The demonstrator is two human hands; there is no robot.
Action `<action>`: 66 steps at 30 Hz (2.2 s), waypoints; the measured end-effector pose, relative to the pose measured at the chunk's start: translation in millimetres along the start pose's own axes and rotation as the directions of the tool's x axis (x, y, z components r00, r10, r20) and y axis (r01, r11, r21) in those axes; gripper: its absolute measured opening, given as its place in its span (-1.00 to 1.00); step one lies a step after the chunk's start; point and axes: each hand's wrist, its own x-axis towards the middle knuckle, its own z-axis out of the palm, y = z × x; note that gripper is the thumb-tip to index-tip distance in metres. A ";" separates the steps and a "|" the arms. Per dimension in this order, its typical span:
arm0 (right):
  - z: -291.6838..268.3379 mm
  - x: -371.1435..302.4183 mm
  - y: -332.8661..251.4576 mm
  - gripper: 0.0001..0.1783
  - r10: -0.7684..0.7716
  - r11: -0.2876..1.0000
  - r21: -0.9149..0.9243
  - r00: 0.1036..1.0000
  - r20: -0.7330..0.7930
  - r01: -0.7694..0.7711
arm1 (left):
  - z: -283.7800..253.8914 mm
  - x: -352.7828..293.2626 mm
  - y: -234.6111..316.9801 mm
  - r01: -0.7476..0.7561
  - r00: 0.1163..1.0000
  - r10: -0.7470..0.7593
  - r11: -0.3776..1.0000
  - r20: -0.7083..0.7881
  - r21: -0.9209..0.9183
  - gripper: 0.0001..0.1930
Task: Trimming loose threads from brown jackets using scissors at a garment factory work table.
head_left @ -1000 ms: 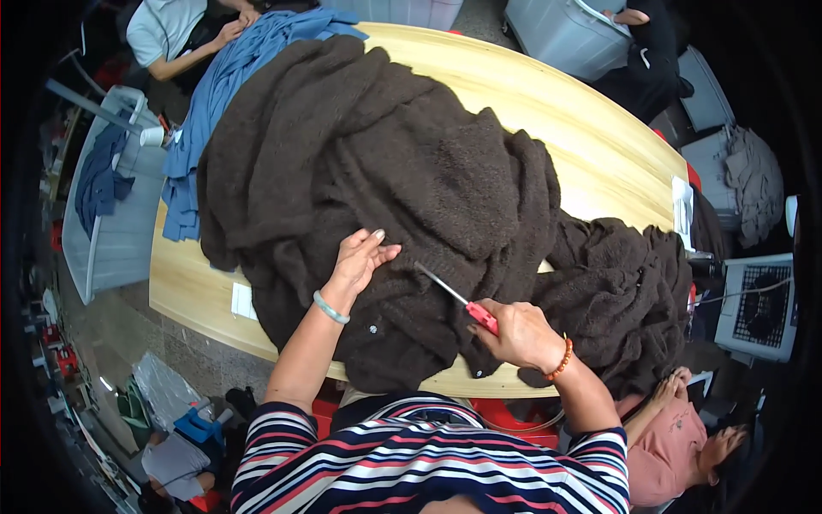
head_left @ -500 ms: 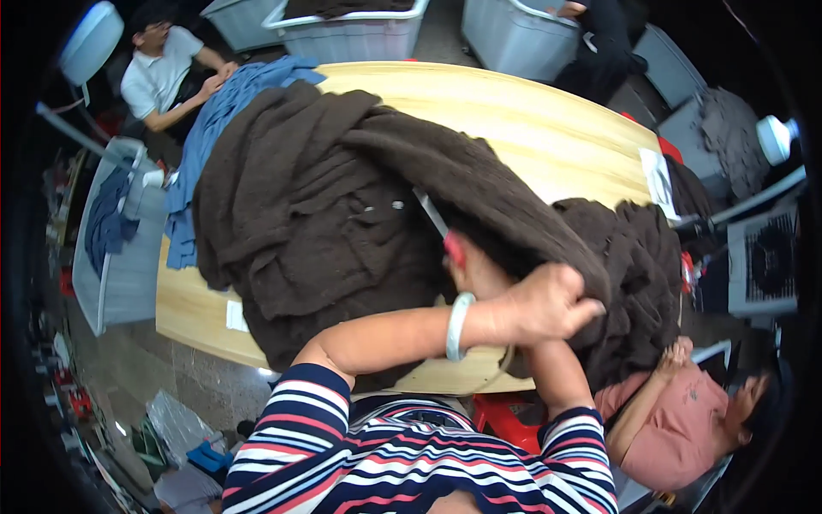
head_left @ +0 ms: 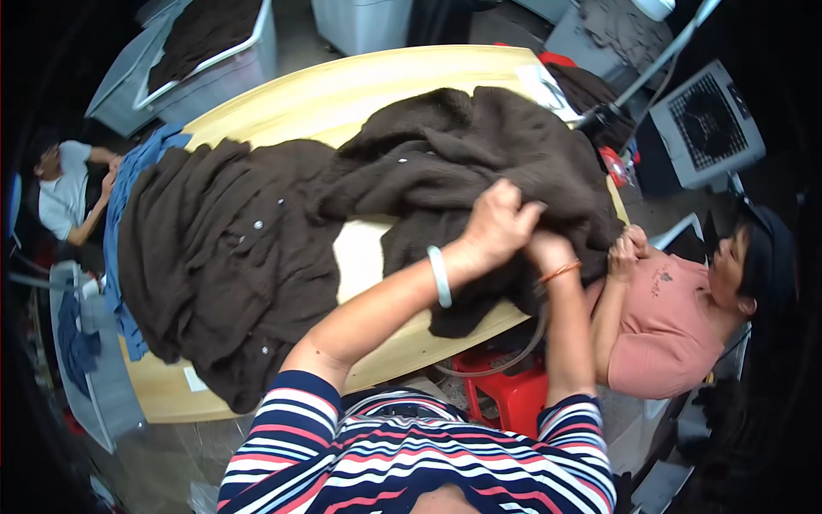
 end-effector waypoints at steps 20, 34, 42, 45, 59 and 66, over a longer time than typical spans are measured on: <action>-36.5 -119.4 -87.8 -0.50 -0.378 -0.201 0.861 0.848 0.372 -0.467 | -130.2 -170.5 -107.7 0.154 0.986 -0.125 0.936 -0.110 0.318 -0.59; -70.1 -46.3 -278.1 -0.59 -0.485 0.605 0.796 0.800 0.353 0.015 | -350.2 -258.6 -81.9 0.236 0.944 -0.317 0.450 -0.093 0.861 -0.73; -70.2 -48.9 -325.0 -0.58 -0.530 0.719 0.692 0.688 0.496 0.055 | -357.3 -163.7 -133.2 0.262 0.943 -0.044 0.711 -0.331 0.652 -0.30; -72.0 -48.6 -331.1 -0.58 -0.505 0.734 0.676 0.719 0.477 0.066 | -360.0 -141.2 -193.2 0.375 0.919 -0.161 0.638 -0.359 0.672 -0.41; -61.9 18.2 -388.5 -0.65 -0.541 0.731 0.665 0.722 0.431 0.151 | -372.5 -172.8 -222.7 0.188 0.869 0.099 0.840 -0.485 0.509 -0.72; -58.0 14.2 -372.0 -0.65 -0.568 0.739 0.644 0.695 0.440 0.197 | -364.6 -177.6 -222.3 0.274 0.875 -0.028 0.853 -0.484 0.445 -0.69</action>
